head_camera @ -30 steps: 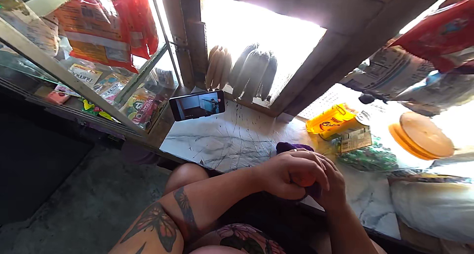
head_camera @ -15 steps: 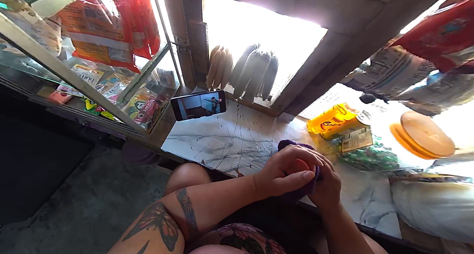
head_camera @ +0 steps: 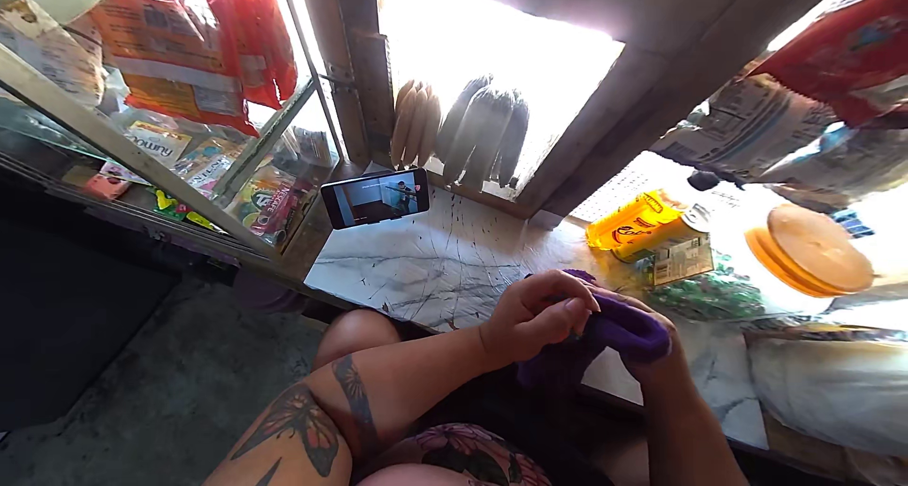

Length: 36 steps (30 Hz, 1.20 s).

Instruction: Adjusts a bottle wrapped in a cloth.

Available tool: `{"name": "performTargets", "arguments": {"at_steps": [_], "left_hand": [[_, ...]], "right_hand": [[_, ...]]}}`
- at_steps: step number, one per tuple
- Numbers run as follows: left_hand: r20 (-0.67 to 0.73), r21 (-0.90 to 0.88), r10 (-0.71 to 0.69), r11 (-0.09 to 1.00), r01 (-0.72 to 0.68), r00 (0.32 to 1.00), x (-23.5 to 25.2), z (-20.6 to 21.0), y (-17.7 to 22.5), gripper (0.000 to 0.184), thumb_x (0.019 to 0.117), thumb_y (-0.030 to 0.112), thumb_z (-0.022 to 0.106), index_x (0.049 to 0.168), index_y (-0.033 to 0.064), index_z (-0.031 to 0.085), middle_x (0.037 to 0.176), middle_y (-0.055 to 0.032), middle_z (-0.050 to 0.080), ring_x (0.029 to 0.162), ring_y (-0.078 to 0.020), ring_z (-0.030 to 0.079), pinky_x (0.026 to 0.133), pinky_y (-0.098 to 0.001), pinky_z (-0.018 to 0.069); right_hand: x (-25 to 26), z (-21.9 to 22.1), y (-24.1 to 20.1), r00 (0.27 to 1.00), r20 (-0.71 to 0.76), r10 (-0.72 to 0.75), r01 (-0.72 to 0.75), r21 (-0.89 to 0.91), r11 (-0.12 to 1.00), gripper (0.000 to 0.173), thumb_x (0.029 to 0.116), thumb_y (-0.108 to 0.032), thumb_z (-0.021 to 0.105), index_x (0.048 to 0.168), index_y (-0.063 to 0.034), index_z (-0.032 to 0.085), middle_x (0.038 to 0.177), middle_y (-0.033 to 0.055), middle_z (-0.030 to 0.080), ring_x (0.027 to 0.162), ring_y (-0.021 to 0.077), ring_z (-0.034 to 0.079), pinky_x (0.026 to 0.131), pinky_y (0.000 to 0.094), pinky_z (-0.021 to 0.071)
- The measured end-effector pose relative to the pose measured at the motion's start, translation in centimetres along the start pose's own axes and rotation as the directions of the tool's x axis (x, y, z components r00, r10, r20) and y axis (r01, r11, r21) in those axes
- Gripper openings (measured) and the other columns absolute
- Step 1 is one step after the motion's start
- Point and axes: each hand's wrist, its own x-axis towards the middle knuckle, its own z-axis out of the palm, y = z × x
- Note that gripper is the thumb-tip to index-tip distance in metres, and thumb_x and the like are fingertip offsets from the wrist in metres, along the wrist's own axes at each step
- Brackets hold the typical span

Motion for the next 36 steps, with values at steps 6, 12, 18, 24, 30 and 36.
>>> {"name": "performTargets", "arguments": {"at_steps": [6,12,18,24,30,36], "left_hand": [[-0.001,0.050,0.036,0.998,-0.036,0.999,-0.2,0.2,-0.2,0.021,0.1052,0.013,0.047,0.107,-0.0011,0.062,0.092,-0.0032,0.066,0.083,-0.0022,0.061,0.077,-0.0220,0.0514],[0.022,0.114,0.046,0.992,-0.048,0.999,-0.4,0.3,-0.1,0.024,0.1058,0.018,0.047,0.105,-0.0012,0.062,0.092,-0.0055,0.065,0.085,-0.0047,0.062,0.078,-0.0227,0.0526],[0.036,0.154,0.071,0.985,-0.075,0.997,-0.7,0.4,0.0,0.024,0.1057,0.018,0.049,0.104,-0.0022,0.062,0.091,-0.0071,0.067,0.086,-0.0064,0.063,0.081,-0.0249,0.0529],[-0.045,0.255,0.099,0.963,-0.084,0.994,-0.7,0.4,0.0,0.028,0.1059,0.017,0.048,0.105,-0.0044,0.066,0.101,-0.0068,0.069,0.100,-0.0048,0.063,0.091,-0.0251,0.0506],[-0.047,0.274,0.108,0.957,-0.091,0.993,-1.1,0.5,-0.1,0.028,0.1064,0.019,0.048,0.103,-0.0013,0.067,0.099,-0.0046,0.069,0.102,-0.0048,0.063,0.095,-0.0259,0.0493],[-0.100,0.209,0.061,0.977,-0.039,0.993,-1.0,0.4,-0.2,0.028,0.1069,0.020,0.048,0.105,0.0023,0.069,0.101,-0.0006,0.070,0.103,-0.0037,0.062,0.094,-0.0253,0.0497]], "right_hand": [[-1.2,1.7,0.4,0.962,-0.215,0.166,-0.172,-0.010,0.985,0.015,0.1005,-0.014,0.057,0.109,-0.0195,0.067,0.104,-0.0202,0.071,0.101,-0.0114,0.062,0.092,0.0154,0.0521],[-0.2,3.0,0.1,0.912,-0.333,0.238,-0.337,-0.279,0.899,0.039,0.0983,-0.008,0.040,0.109,0.0244,0.060,0.110,0.0299,0.065,0.109,0.0076,0.060,0.099,0.0170,0.0417],[-2.1,6.0,-2.6,0.910,-0.409,0.063,-0.088,-0.042,0.995,0.027,0.1093,-0.024,0.037,0.114,-0.0171,0.063,0.109,-0.0191,0.068,0.109,-0.0118,0.058,0.099,0.0148,0.0480],[-1.3,6.9,-3.6,0.949,-0.304,-0.086,0.052,-0.117,0.992,0.034,0.1088,-0.035,0.045,0.126,-0.0124,0.062,0.127,-0.0077,0.067,0.124,-0.0010,0.057,0.108,0.0225,0.0464],[-0.8,5.2,-3.2,0.956,-0.283,-0.077,0.058,-0.074,0.996,0.019,0.1043,-0.028,0.056,0.112,-0.0210,0.071,0.113,-0.0168,0.071,0.111,-0.0075,0.061,0.099,0.0165,0.0503],[0.0,3.5,-2.4,0.984,-0.159,-0.085,0.087,0.009,0.996,0.021,0.1051,-0.020,0.054,0.114,-0.0165,0.073,0.119,-0.0071,0.072,0.119,0.0038,0.063,0.109,0.0279,0.0488]]}}
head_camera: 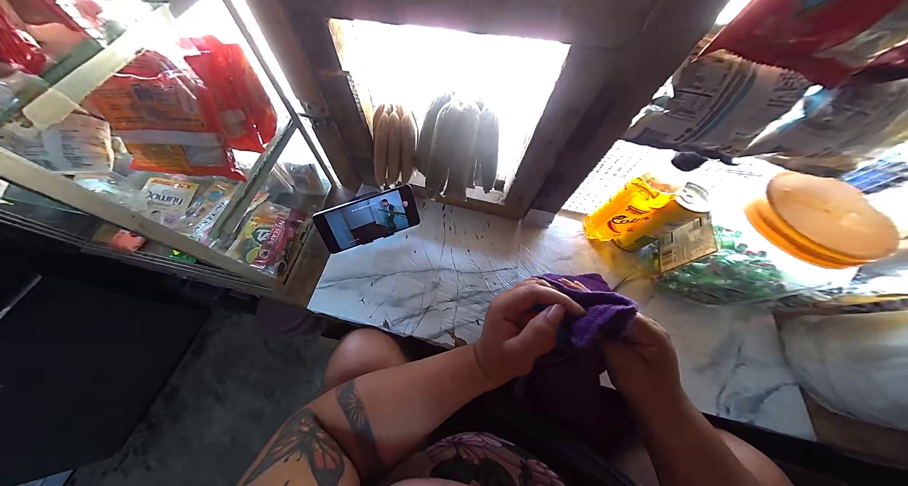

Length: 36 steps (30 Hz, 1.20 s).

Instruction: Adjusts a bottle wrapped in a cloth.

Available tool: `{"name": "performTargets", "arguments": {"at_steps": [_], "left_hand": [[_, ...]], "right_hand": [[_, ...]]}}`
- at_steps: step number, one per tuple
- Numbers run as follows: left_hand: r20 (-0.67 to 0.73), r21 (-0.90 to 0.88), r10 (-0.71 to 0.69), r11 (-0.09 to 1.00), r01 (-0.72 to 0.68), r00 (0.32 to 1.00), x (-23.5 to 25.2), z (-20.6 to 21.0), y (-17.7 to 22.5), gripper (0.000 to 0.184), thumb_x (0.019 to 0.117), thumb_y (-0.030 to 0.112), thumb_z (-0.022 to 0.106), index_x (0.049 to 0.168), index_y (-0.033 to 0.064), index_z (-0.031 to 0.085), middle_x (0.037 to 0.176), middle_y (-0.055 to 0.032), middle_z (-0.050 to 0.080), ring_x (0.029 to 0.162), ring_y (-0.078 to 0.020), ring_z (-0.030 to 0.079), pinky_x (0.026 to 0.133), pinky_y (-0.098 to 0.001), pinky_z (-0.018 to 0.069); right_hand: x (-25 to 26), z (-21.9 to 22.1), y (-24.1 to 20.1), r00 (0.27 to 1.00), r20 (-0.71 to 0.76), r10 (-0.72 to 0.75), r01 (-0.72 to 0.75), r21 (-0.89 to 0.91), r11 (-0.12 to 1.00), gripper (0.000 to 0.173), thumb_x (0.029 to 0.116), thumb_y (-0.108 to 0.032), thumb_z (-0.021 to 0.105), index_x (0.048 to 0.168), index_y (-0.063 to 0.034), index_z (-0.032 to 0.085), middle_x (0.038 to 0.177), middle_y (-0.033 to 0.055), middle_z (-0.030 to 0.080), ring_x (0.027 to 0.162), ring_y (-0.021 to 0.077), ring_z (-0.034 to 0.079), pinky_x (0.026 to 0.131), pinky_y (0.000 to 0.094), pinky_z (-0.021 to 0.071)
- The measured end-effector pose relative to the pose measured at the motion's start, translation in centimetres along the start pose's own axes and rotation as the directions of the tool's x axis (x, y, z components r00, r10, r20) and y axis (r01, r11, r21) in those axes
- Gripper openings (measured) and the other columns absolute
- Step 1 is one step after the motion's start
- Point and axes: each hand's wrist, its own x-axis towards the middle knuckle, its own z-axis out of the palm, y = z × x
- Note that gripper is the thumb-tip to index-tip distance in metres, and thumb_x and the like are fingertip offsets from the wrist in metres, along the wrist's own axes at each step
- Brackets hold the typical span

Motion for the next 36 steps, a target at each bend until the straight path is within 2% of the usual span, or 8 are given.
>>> {"name": "performTargets", "arguments": {"at_steps": [5,10,15,18,23,25,27,36], "left_hand": [[0.036,-0.030,0.010,1.000,-0.008,0.999,0.2,0.1,-0.1,0.028,0.1075,0.021,0.047,0.109,0.0036,0.069,0.105,-0.0030,0.071,0.105,-0.0073,0.064,0.095,-0.0284,0.0516],[0.016,-0.061,0.018,0.998,-0.017,1.000,0.2,0.4,-0.2,0.023,0.1065,0.018,0.050,0.114,0.0049,0.067,0.114,-0.0042,0.068,0.107,-0.0077,0.063,0.093,-0.0273,0.0524],[-0.013,-0.049,-0.023,0.999,0.023,1.000,0.2,0.3,0.0,0.020,0.1051,0.014,0.049,0.110,0.0028,0.065,0.105,-0.0031,0.067,0.096,-0.0047,0.064,0.084,-0.0237,0.0537],[-0.038,-0.037,-0.028,0.999,0.026,0.999,0.1,0.4,0.1,0.018,0.1042,0.012,0.049,0.107,0.0026,0.064,0.103,-0.0032,0.066,0.094,-0.0037,0.063,0.082,-0.0222,0.0530],[-0.077,0.045,-0.023,0.999,0.026,0.997,-0.1,0.4,-0.2,0.028,0.1025,0.015,0.050,0.124,-0.0023,0.054,0.125,-0.0127,0.058,0.125,-0.0146,0.054,0.108,-0.0347,0.0437],[-0.075,0.086,-0.025,0.996,0.031,0.997,-0.2,0.3,-0.2,0.035,0.1056,0.026,0.048,0.127,-0.0020,0.052,0.132,-0.0141,0.056,0.129,-0.0155,0.051,0.111,-0.0349,0.0417],[-0.069,0.120,-0.027,0.992,0.035,0.997,-0.3,0.1,-0.1,0.040,0.1063,0.031,0.046,0.128,-0.0018,0.053,0.137,-0.0157,0.054,0.134,-0.0174,0.048,0.114,-0.0363,0.0377],[-0.122,0.133,-0.063,0.988,0.079,0.991,0.4,0.0,-0.2,0.038,0.1054,0.038,0.047,0.132,0.0107,0.052,0.132,-0.0042,0.060,0.129,-0.0126,0.052,0.112,-0.0383,0.0410]], "right_hand": [[-0.6,-0.6,1.7,1.000,-0.019,0.013,-0.014,-0.041,0.999,0.025,0.1060,-0.024,0.051,0.122,-0.0153,0.069,0.122,-0.0098,0.070,0.120,-0.0011,0.060,0.108,0.0243,0.0478],[-0.9,-0.7,3.4,0.991,-0.093,0.100,-0.123,-0.289,0.949,0.044,0.1059,-0.019,0.040,0.109,0.0176,0.064,0.112,0.0225,0.068,0.116,0.0052,0.059,0.106,0.0188,0.0409],[0.5,-1.5,3.8,0.875,-0.192,0.445,-0.484,-0.321,0.814,0.044,0.1073,-0.013,0.034,0.123,0.0214,0.056,0.121,0.0299,0.063,0.115,0.0098,0.059,0.102,0.0199,0.0423],[0.3,-0.8,3.2,0.891,-0.201,0.407,-0.453,-0.341,0.824,0.044,0.1045,-0.013,0.037,0.122,0.0209,0.060,0.128,0.0346,0.060,0.127,0.0272,0.057,0.111,0.0313,0.0389],[-0.8,1.2,0.6,0.990,-0.091,0.112,-0.134,-0.295,0.946,0.048,0.1086,-0.027,0.035,0.112,0.0102,0.066,0.123,0.0188,0.065,0.128,0.0125,0.054,0.116,0.0300,0.0349],[-0.7,2.1,-0.4,1.000,0.016,0.001,0.003,-0.243,0.970,0.045,0.1105,-0.041,0.031,0.118,-0.0114,0.064,0.132,0.0008,0.062,0.136,0.0069,0.048,0.122,0.0358,0.0289],[-0.4,2.4,-0.3,0.992,0.093,-0.090,0.108,-0.212,0.971,0.043,0.1102,-0.045,0.029,0.128,-0.0211,0.060,0.138,-0.0027,0.061,0.138,0.0114,0.048,0.123,0.0419,0.0295],[0.0,-0.9,4.1,0.990,0.054,0.132,-0.109,-0.309,0.945,0.060,0.1088,-0.049,0.029,0.119,-0.0072,0.071,0.122,0.0080,0.070,0.125,0.0149,0.058,0.117,0.0420,0.0347]]}}
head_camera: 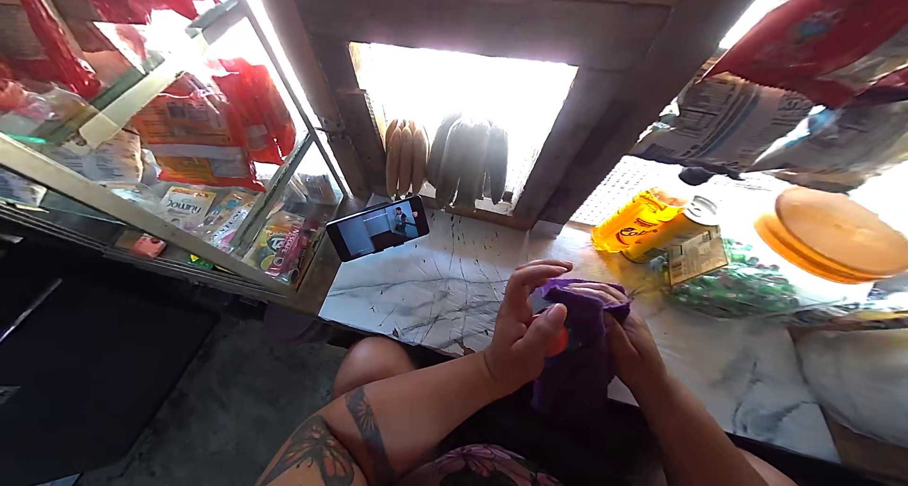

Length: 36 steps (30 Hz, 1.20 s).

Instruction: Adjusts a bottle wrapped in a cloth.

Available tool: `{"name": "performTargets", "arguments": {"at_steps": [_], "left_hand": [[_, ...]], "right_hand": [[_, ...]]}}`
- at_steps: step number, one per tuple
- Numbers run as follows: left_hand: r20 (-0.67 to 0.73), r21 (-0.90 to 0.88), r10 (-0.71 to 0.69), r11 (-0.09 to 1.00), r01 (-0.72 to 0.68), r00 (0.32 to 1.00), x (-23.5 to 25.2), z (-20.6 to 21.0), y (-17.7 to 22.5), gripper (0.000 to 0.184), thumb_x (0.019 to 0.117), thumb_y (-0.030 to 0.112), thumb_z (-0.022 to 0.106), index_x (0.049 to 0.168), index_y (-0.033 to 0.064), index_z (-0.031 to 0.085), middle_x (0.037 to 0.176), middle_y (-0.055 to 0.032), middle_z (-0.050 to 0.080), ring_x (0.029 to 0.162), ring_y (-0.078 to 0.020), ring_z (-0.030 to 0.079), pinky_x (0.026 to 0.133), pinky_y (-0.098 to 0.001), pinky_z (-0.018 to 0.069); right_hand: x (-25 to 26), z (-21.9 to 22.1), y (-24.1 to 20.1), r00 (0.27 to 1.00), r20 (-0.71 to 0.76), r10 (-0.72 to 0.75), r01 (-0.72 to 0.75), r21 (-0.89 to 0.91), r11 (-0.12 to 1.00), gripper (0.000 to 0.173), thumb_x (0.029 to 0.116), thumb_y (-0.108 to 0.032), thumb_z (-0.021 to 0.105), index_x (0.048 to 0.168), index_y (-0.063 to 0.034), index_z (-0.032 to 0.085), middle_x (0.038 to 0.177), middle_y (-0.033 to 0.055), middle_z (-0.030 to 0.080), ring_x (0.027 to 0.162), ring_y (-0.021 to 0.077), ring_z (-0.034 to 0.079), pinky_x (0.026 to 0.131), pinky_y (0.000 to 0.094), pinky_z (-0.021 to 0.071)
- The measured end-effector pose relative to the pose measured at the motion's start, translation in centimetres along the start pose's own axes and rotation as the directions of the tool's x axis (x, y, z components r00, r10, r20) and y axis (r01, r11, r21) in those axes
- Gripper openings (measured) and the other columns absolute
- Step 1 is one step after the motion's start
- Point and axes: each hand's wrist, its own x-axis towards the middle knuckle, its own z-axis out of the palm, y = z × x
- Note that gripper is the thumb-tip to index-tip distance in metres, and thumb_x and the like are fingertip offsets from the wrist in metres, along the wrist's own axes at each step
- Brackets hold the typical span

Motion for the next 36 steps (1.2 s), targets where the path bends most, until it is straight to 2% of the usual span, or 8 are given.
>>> {"name": "performTargets", "arguments": {"at_steps": [4,7,12,19,22,28,31,36], "left_hand": [[-0.110,-0.025,-0.075,0.997,0.073,0.991,1.3,-0.2,0.4,0.043,0.1024,0.036,0.059,0.137,0.0152,0.045,0.094,0.0062,0.064,0.093,-0.0041,0.064,0.091,-0.0291,0.0533],[-0.257,-0.162,-0.238,0.966,0.202,0.937,2.2,-0.5,0.7,0.036,0.1010,0.038,0.061,0.132,0.0230,0.053,0.086,0.0059,0.067,0.083,-0.0083,0.068,0.083,-0.0312,0.0577],[-0.350,-0.312,-0.446,0.885,0.346,0.824,1.7,-0.4,1.1,0.049,0.1085,0.047,0.023,0.137,0.0155,0.047,0.089,-0.0022,0.067,0.092,-0.0168,0.069,0.093,-0.0392,0.0549],[-0.071,-0.354,-0.137,0.930,0.104,0.988,-0.1,0.1,1.3,0.024,0.1081,0.030,0.045,0.127,0.0188,0.054,0.076,0.0012,0.069,0.076,-0.0088,0.069,0.077,-0.0262,0.0574],[0.027,-0.373,-0.058,0.926,0.064,0.998,-0.3,0.1,1.3,0.024,0.1084,0.021,0.045,0.128,0.0159,0.057,0.078,0.0007,0.070,0.074,-0.0066,0.068,0.073,-0.0238,0.0563],[0.121,-0.396,-0.043,0.914,0.088,0.992,0.0,-0.5,1.5,0.026,0.1088,0.026,0.045,0.119,0.0131,0.065,0.077,0.0010,0.069,0.070,-0.0051,0.066,0.070,-0.0234,0.0561],[0.213,-0.356,-0.017,0.930,0.094,0.977,-0.1,-0.7,1.3,0.029,0.1090,0.029,0.045,0.115,0.0128,0.068,0.080,0.0024,0.070,0.073,-0.0041,0.066,0.073,-0.0232,0.0563],[0.366,-0.176,0.115,0.983,-0.053,0.924,-0.3,-0.6,1.0,0.034,0.1091,0.033,0.043,0.105,0.0091,0.066,0.082,0.0029,0.068,0.083,-0.0031,0.064,0.096,-0.0284,0.0480]], "right_hand": [[-0.1,0.4,-0.3,0.965,-0.134,0.227,-0.238,-0.073,0.969,0.053,0.1085,-0.029,0.036,0.120,0.0143,0.063,0.122,0.0287,0.065,0.124,0.0277,0.059,0.112,0.0398,0.0392],[0.1,1.0,-0.7,0.913,-0.214,0.347,-0.367,-0.060,0.928,0.050,0.1091,-0.025,0.035,0.124,0.0168,0.059,0.124,0.0313,0.062,0.124,0.0261,0.059,0.111,0.0345,0.0404],[0.0,1.9,-0.2,0.886,-0.308,0.346,-0.379,-0.053,0.924,0.050,0.1090,-0.028,0.039,0.132,0.0140,0.054,0.129,0.0290,0.060,0.127,0.0239,0.057,0.112,0.0328,0.0407],[0.0,2.3,-0.1,0.894,-0.409,0.181,-0.263,-0.154,0.952,0.037,0.1036,-0.025,0.054,0.104,0.0097,0.066,0.115,0.0271,0.060,0.115,0.0310,0.055,0.104,0.0397,0.0418],[-0.3,2.6,-1.0,0.903,-0.409,0.133,-0.192,-0.108,0.975,0.030,0.1025,-0.020,0.056,0.102,0.0078,0.068,0.108,0.0200,0.064,0.110,0.0199,0.058,0.100,0.0294,0.0443],[-1.0,3.5,-4.1,0.935,-0.303,-0.186,0.205,0.031,0.978,0.016,0.1076,-0.016,0.046,0.114,-0.0085,0.059,0.121,0.0024,0.064,0.128,0.0093,0.056,0.117,0.0333,0.0401],[-0.6,2.6,-2.3,0.954,-0.238,-0.184,0.200,0.044,0.979,0.028,0.1085,-0.020,0.044,0.111,-0.0032,0.065,0.117,0.0077,0.070,0.125,0.0118,0.060,0.115,0.0326,0.0408],[0.7,1.4,0.5,0.990,-0.125,-0.067,0.072,0.039,0.997,0.049,0.1080,-0.031,0.037,0.095,-0.0007,0.073,0.105,0.0107,0.075,0.114,0.0169,0.066,0.113,0.0377,0.0398]]}}
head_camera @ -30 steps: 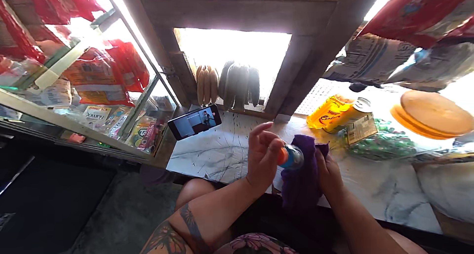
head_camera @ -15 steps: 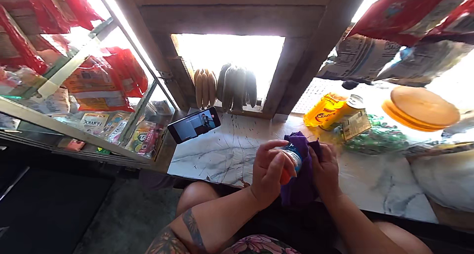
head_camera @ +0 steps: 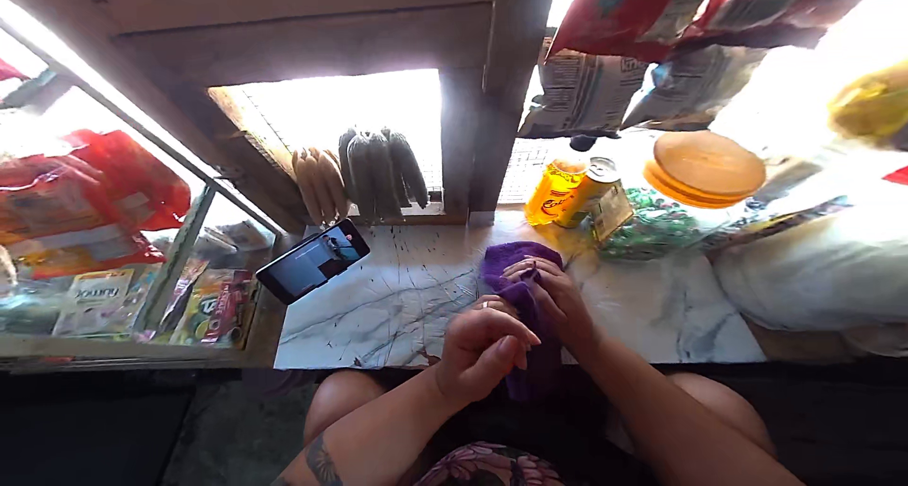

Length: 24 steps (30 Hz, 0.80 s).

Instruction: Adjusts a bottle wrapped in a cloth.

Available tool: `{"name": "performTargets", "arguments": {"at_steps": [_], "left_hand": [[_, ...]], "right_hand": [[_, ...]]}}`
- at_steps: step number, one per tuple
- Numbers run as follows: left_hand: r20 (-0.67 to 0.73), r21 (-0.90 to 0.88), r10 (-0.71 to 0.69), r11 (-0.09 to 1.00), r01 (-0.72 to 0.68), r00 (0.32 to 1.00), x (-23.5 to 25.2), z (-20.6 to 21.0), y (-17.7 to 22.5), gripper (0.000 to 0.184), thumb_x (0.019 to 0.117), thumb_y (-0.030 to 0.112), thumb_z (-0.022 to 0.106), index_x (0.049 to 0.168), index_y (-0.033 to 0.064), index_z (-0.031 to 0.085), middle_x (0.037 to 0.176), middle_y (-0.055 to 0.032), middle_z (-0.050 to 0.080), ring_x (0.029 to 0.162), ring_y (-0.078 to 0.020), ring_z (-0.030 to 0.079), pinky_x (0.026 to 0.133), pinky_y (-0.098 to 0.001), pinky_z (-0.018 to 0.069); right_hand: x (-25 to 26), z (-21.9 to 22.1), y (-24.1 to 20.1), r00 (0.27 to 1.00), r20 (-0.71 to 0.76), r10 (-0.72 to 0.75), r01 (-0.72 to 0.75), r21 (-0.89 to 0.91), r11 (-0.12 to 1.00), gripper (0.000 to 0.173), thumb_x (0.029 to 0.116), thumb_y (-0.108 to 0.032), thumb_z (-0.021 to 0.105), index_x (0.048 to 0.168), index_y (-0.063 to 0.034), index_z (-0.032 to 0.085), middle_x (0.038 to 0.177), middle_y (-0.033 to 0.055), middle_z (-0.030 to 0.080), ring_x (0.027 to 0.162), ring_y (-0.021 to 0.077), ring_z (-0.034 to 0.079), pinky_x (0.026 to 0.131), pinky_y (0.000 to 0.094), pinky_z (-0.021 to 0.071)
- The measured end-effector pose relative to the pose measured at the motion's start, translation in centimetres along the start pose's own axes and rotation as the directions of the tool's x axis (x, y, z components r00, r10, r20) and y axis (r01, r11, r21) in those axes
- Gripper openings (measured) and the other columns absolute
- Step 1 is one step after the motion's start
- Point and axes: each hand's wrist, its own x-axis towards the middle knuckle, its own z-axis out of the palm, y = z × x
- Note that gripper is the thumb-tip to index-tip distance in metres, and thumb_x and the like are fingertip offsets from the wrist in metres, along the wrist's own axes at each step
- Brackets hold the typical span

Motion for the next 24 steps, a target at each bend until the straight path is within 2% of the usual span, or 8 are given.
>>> {"name": "performTargets", "arguments": {"at_steps": [6,9,11,13,15,17,20,24], "left_hand": [[0.002,0.028,0.036,0.999,-0.036,0.999,0.4,-0.2,-0.2,0.032,0.1094,0.029,0.043,0.105,0.0065,0.065,0.081,-0.0003,0.069,0.086,-0.0067,0.067,0.107,-0.0369,0.0453],[-0.190,0.105,-0.074,0.990,0.095,0.979,0.9,0.1,0.4,0.043,0.1116,0.035,0.034,0.101,0.0088,0.066,0.081,-0.0014,0.071,0.091,-0.0117,0.071,0.107,-0.0399,0.0482],[-0.379,0.010,-0.247,0.963,0.270,0.892,1.3,-0.1,0.7,0.049,0.1110,0.037,0.028,0.102,0.0078,0.067,0.085,-0.0043,0.073,0.094,-0.0181,0.072,0.098,-0.0397,0.0552],[-0.517,-0.175,-0.434,0.897,0.405,0.738,1.9,-0.5,0.8,0.053,0.1093,0.037,0.019,0.109,0.0071,0.063,0.088,-0.0061,0.073,0.097,-0.0199,0.071,0.095,-0.0387,0.0550],[-0.586,-0.344,-0.546,0.837,0.426,0.599,2.3,-0.6,0.9,0.057,0.1090,0.039,0.010,0.117,0.0084,0.058,0.092,-0.0057,0.072,0.099,-0.0192,0.070,0.095,-0.0376,0.0535],[-0.608,-0.396,-0.572,0.820,0.414,0.551,2.2,-0.4,1.1,0.054,0.1091,0.038,0.011,0.127,0.0090,0.052,0.105,-0.0059,0.070,0.104,-0.0161,0.065,0.097,-0.0341,0.0498],[-0.640,-0.304,-0.507,0.857,0.416,0.577,1.2,0.5,1.4,0.044,0.1046,0.037,0.032,0.134,0.0078,0.047,0.124,-0.0068,0.065,0.117,-0.0139,0.059,0.102,-0.0351,0.0455],[-0.571,-0.225,-0.388,0.922,0.316,0.724,-0.2,1.8,1.5,0.047,0.0981,0.024,0.056,0.136,0.0018,0.040,0.135,-0.0095,0.056,0.125,-0.0121,0.055,0.105,-0.0336,0.0451]], "right_hand": [[0.3,-0.5,1.8,0.981,-0.016,0.194,-0.195,-0.011,0.981,0.048,0.1069,-0.026,0.036,0.099,0.0039,0.073,0.107,0.0165,0.072,0.115,0.0201,0.063,0.106,0.0358,0.0442],[0.4,-0.5,1.8,0.935,-0.065,0.349,-0.346,0.051,0.937,0.045,0.1078,-0.024,0.035,0.105,0.0030,0.071,0.107,0.0105,0.071,0.110,0.0067,0.062,0.101,0.0270,0.0462],[0.7,-0.4,1.1,0.892,-0.108,0.438,-0.438,0.032,0.899,0.044,0.1093,-0.024,0.035,0.111,0.0063,0.068,0.106,0.0119,0.068,0.104,0.0023,0.061,0.097,0.0227,0.0461],[0.8,-0.3,0.8,0.877,-0.125,0.463,-0.469,-0.019,0.883,0.047,0.1099,-0.025,0.034,0.118,0.0096,0.065,0.112,0.0201,0.067,0.110,0.0112,0.061,0.101,0.0283,0.0447],[0.8,-0.1,0.5,0.879,-0.145,0.454,-0.466,-0.060,0.883,0.049,0.1094,-0.025,0.033,0.118,0.0122,0.064,0.117,0.0265,0.066,0.117,0.0207,0.061,0.105,0.0339,0.0433],[0.9,0.1,0.0,0.880,-0.168,0.445,-0.462,-0.083,0.883,0.051,0.1097,-0.025,0.032,0.117,0.0119,0.065,0.117,0.0269,0.066,0.118,0.0223,0.061,0.106,0.0343,0.0427],[1.0,0.3,-0.3,0.864,-0.196,0.463,-0.487,-0.096,0.868,0.051,0.1095,-0.025,0.032,0.116,0.0130,0.065,0.114,0.0268,0.067,0.115,0.0215,0.062,0.104,0.0341,0.0440],[1.3,0.1,-0.5,0.813,-0.219,0.540,-0.566,-0.077,0.821,0.050,0.1105,-0.026,0.033,0.118,0.0136,0.063,0.109,0.0245,0.067,0.106,0.0168,0.063,0.097,0.0325,0.0460]]}}
